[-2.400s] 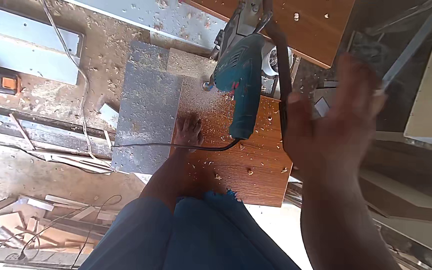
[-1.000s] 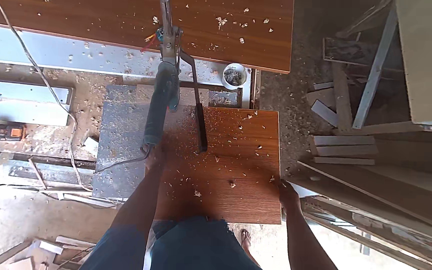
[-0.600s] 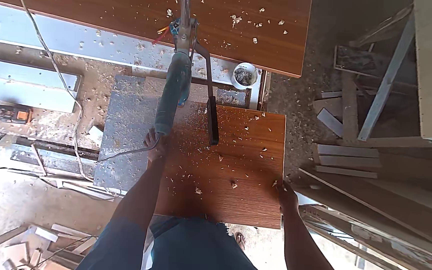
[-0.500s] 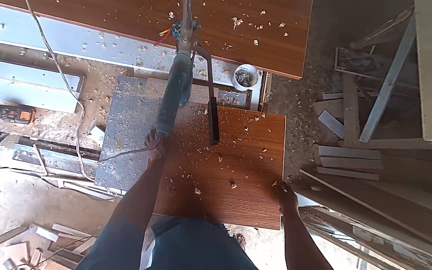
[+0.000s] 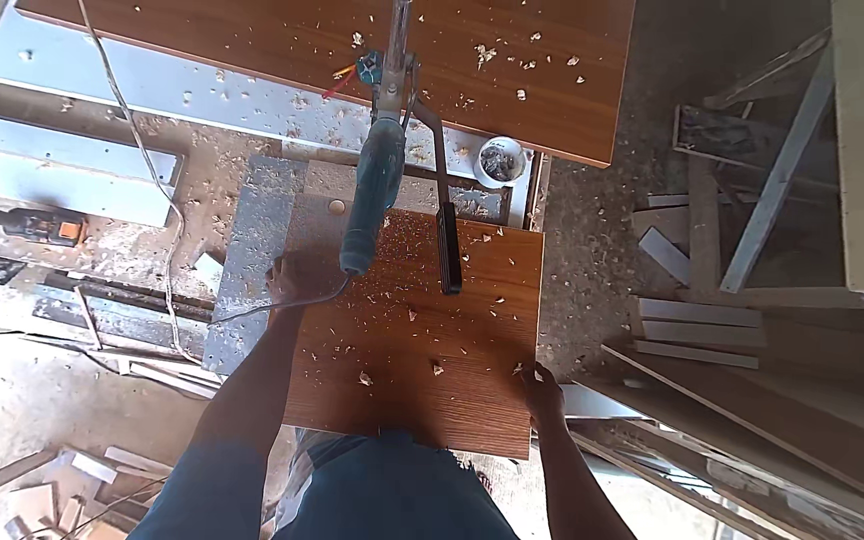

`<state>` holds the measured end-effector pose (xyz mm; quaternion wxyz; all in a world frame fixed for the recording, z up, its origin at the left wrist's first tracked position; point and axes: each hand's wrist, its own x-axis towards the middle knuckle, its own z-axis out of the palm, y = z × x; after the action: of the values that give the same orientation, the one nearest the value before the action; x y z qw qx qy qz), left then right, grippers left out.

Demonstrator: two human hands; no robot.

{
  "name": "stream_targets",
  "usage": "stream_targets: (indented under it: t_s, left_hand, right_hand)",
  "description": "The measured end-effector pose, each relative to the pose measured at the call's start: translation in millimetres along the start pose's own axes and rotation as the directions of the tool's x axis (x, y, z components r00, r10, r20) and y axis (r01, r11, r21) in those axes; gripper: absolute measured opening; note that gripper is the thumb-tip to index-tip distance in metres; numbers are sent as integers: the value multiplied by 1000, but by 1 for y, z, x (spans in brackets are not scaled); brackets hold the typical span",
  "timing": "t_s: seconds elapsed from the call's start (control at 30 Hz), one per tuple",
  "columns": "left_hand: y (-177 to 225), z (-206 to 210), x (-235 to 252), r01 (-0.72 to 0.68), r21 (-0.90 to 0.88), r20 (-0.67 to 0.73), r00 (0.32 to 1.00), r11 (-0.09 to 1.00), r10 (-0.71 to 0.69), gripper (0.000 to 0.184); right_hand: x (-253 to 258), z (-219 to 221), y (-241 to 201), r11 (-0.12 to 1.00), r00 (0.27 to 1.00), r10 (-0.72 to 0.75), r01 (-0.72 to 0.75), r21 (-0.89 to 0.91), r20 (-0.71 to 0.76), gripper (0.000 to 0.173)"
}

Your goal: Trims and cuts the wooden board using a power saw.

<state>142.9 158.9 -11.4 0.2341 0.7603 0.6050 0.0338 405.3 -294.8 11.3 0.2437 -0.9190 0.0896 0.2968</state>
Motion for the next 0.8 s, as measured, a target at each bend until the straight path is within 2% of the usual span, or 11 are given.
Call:
stream_targets:
  t_s: [0.23,0.37,0.43,0.53,0.6,0.7,0.8]
  left_hand:
    - [-31,-26,22,44,-64,22,999,997,-43,56]
    - [-60,-39,29,-44,-122,-33,999,992,40,55]
    - [-74,-47,27,-60,-111,-2,998,992,60,65]
    - [-113,-49,-6,-16,24,123,992,1000,12,93]
    - [-143,-52,-47,21,130,163,986,991,-43,103]
    - [-184,-59,-102,118,118,172,976,986,-137,106]
    - [-200,-66,-131,247,42,207,946,968,-251,97]
  right_hand:
    - [-31,27,-27,1000,999,12,-11,-26,40,49]
    - [-47,44,-39,998,997,11,-7,-59,72,49]
    - [-52,51,-43,996,996,1,7,-87,85,49]
    - [-57,60,-48,986,997,0,14,-168,82,49]
    - [-55,64,-46,982,996,-25,40,-184,83,50]
    - [-51,67,-46,984,996,-12,28,-174,92,50]
    - [-53,67,-53,990,994,51,-38,-136,93,52]
